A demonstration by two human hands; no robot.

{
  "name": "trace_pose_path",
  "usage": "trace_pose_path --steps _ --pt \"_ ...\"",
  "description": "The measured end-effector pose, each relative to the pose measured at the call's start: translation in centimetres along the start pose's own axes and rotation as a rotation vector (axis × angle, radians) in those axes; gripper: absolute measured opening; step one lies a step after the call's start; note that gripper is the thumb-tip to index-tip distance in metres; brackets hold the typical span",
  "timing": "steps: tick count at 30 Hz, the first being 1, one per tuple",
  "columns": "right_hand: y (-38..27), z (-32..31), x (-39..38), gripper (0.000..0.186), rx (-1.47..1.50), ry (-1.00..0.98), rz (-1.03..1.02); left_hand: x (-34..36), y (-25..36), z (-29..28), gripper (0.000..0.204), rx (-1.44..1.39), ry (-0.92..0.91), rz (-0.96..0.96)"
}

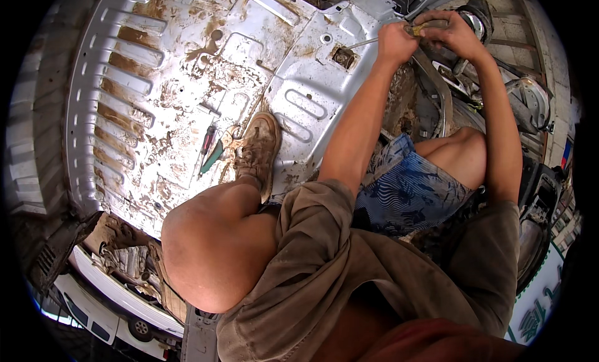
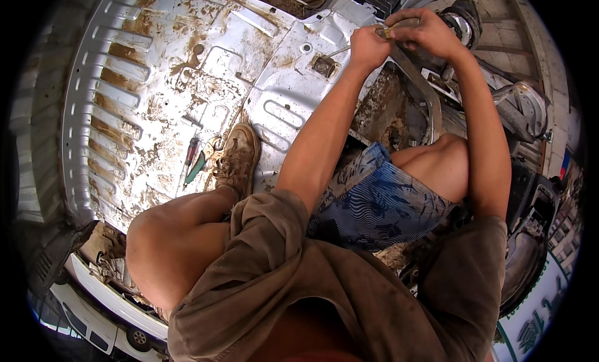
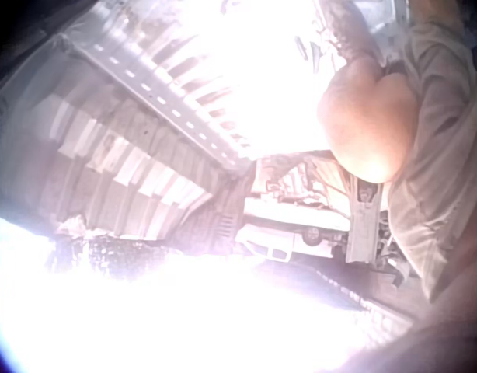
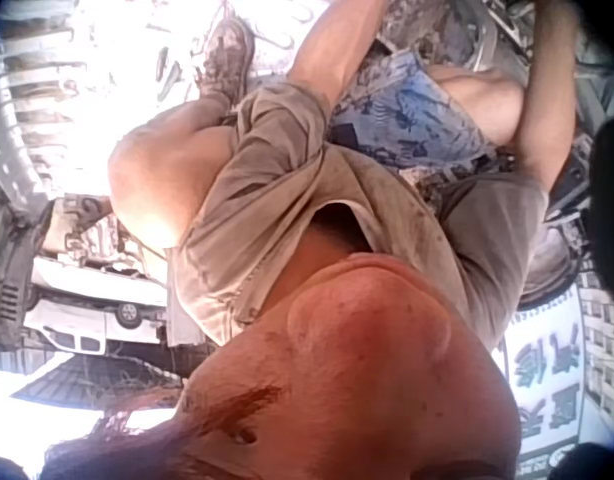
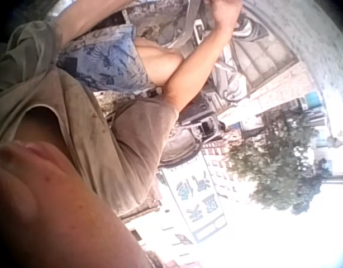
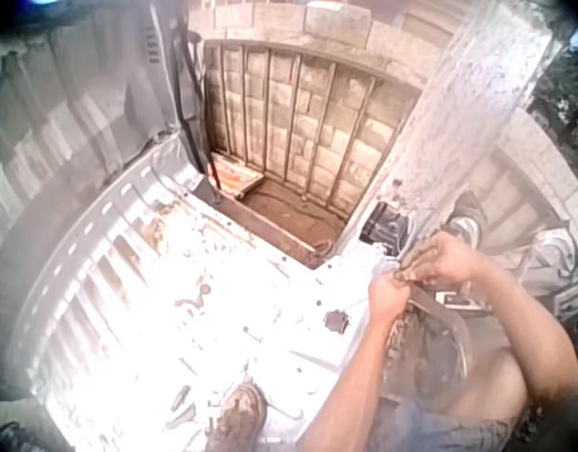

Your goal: The person works on the underside of a vehicle, using a wrench to loosen and tighten bolts on the chassis. They move around the vehicle's undercarriage, adjusting their position to access different areas while manipulating tools and components.

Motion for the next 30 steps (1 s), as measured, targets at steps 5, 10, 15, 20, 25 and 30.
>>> trace_pose_path --steps 5,10,15,20,25,30 --pt "0.0 -0.3 -0.2 0.027 0.028 0.014 0.029 0.0 0.2 0.3 0.03 0.009 -0.032 -0.026" --pt "-1.0 0.2 -0.1 0.025 0.042 -0.013 0.034 0.5 0.6 -0.5 0.025 -0.057 -0.036 -0.025" --pt "0.2 -0.4 -0.2 0.028 0.037 -0.002 0.111 0.2 0.8 0.2 0.028 -0.005 -0.071 -0.009" --pt "1.3 -1.1 0.0 0.033 -0.039 0.027 0.163 0.9 0.2 1.4 0.027 0.014 -0.128 0.004" --pt "0.6 -0.8 0.4 0.033 -0.045 0.026 0.131 0.9 -0.3 0.9 0.026 0.008 -0.088 -0.008" --pt "0.6 -1.1 0.5 0.035 -0.016 0.088 0.14 0.7 0.9 0.3 0.026 0.026 -0.084 -0.018"
Point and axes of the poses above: each hand's wrist, its own x-axis towards the middle knuckle, its own z-axis out of the palm, y = z × x, the point moved 10 cm from there along x, towards the middle knuckle, and after that the axes turned 3 degrees about -x, right-handed, at the moved point
